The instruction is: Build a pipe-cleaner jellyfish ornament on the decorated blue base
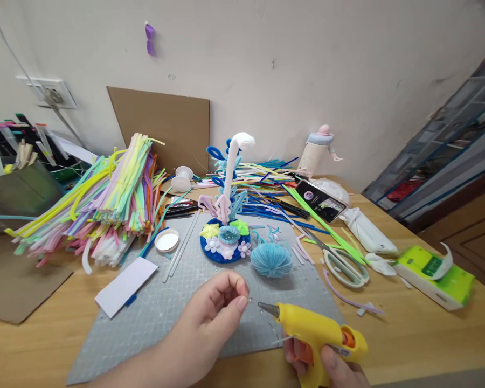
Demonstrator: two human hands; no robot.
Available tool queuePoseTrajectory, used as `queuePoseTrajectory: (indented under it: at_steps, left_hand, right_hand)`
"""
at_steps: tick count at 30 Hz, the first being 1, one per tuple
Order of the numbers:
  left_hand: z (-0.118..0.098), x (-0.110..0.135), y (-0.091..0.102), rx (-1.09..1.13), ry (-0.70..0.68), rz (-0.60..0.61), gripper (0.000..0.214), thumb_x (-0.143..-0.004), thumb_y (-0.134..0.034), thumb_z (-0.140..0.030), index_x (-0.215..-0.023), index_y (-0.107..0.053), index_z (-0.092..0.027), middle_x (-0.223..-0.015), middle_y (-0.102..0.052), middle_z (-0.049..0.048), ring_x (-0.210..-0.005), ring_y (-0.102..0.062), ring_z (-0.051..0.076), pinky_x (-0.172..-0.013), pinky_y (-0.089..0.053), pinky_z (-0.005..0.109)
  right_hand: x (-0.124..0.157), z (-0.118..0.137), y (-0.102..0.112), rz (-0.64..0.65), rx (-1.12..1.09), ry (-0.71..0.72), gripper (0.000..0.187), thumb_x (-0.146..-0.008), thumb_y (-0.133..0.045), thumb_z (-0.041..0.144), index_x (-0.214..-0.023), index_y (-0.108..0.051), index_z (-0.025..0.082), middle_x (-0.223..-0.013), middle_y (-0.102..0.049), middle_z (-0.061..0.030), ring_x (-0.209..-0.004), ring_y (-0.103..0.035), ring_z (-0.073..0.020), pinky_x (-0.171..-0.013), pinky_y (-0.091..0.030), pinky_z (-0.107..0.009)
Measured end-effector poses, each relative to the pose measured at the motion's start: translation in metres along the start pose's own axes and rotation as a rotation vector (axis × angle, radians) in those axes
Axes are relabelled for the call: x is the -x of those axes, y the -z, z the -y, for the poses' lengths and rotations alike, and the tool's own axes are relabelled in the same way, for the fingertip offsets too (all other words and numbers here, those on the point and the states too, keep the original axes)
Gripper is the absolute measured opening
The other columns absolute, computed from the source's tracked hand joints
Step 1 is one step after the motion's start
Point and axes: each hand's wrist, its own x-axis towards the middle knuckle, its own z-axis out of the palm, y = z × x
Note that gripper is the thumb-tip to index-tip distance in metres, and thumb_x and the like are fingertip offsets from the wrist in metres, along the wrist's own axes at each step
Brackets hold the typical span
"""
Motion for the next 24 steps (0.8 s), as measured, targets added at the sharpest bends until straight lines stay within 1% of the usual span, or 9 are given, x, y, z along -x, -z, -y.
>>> queuePoseTrajectory:
  at_steps: [2, 4, 9, 12, 16, 19, 24]
  left_hand:
    - [-0.001, 0.000, 0.000, 0.000, 0.019, 0.024, 0.025, -0.080, -0.056, -0.040, -0.076, -0.048, -0.017, -0.070, -0.042, -0.0022, -0.064, -0.035, 0.010, -0.058, -0.029, 0.021]
    - [0.000, -0.001, 0.000, 0.021, 0.041, 0.059, 0.024, -0.080, -0.057, -0.039, -0.075, -0.048, -0.017, -0.069, -0.043, -0.0025, -0.062, -0.035, 0.009, -0.057, -0.029, 0.021]
    - [0.005, -0.002, 0.001, 0.129, 0.072, 0.139, 0.024, -0.080, -0.058, -0.039, -0.077, -0.048, -0.017, -0.065, -0.040, -0.0037, -0.057, -0.033, 0.007, -0.054, -0.026, 0.021]
    - [0.005, -0.002, 0.001, 0.159, 0.080, 0.148, 0.024, -0.080, -0.058, -0.038, -0.077, -0.049, -0.017, -0.064, -0.040, -0.0038, -0.056, -0.034, 0.007, -0.053, -0.026, 0.021]
    - [0.004, -0.001, 0.001, 0.160, 0.080, 0.143, 0.024, -0.080, -0.058, -0.038, -0.076, -0.049, -0.016, -0.066, -0.041, -0.0031, -0.057, -0.034, 0.007, -0.053, -0.026, 0.021]
    - [0.004, -0.001, 0.001, 0.167, 0.079, 0.142, 0.023, -0.080, -0.058, -0.036, -0.076, -0.049, -0.016, -0.066, -0.042, -0.0029, -0.057, -0.035, 0.007, -0.054, -0.026, 0.021]
    - [0.006, -0.001, 0.001, 0.154, 0.075, 0.137, 0.022, -0.081, -0.058, -0.036, -0.076, -0.049, -0.016, -0.066, -0.042, -0.0029, -0.058, -0.035, 0.007, -0.054, -0.027, 0.021]
  right_hand:
    - [0.002, -0.007, 0.005, 0.015, 0.020, 0.040, 0.049, -0.073, -0.051, 0.065, -0.067, -0.063, 0.018, -0.064, -0.054, -0.0052, -0.060, -0.047, -0.0154, -0.058, -0.037, -0.028]
    - [0.003, -0.011, 0.006, 0.009, 0.002, 0.051, 0.049, -0.074, -0.049, 0.066, -0.067, -0.060, 0.018, -0.063, -0.053, -0.0044, -0.061, -0.047, -0.0156, -0.057, -0.037, -0.028]
    - [0.002, -0.007, -0.002, 0.034, 0.025, 0.092, 0.046, -0.076, -0.047, 0.064, -0.066, -0.053, 0.019, -0.060, -0.047, -0.0013, -0.057, -0.044, -0.0132, -0.054, -0.036, -0.026]
    - [0.001, -0.004, -0.003, 0.053, 0.101, 0.134, 0.046, -0.078, -0.044, 0.063, -0.066, -0.052, 0.019, -0.060, -0.047, -0.0007, -0.056, -0.044, -0.0127, -0.052, -0.036, -0.024]
    - [0.001, -0.006, 0.000, 0.051, 0.196, 0.180, 0.048, -0.080, -0.040, 0.063, -0.064, -0.052, 0.019, -0.058, -0.046, -0.0008, -0.056, -0.045, -0.0131, -0.054, -0.037, -0.025]
    - [0.002, -0.004, 0.000, 0.052, 0.192, 0.148, 0.048, -0.079, -0.042, 0.063, -0.063, -0.053, 0.019, -0.058, -0.046, -0.0012, -0.055, -0.045, -0.0137, -0.055, -0.038, -0.027]
    - [0.002, -0.001, -0.004, -0.005, 0.165, 0.104, 0.049, -0.075, -0.046, 0.066, -0.061, -0.053, 0.019, -0.058, -0.046, -0.0019, -0.056, -0.044, -0.0145, -0.056, -0.037, -0.029]
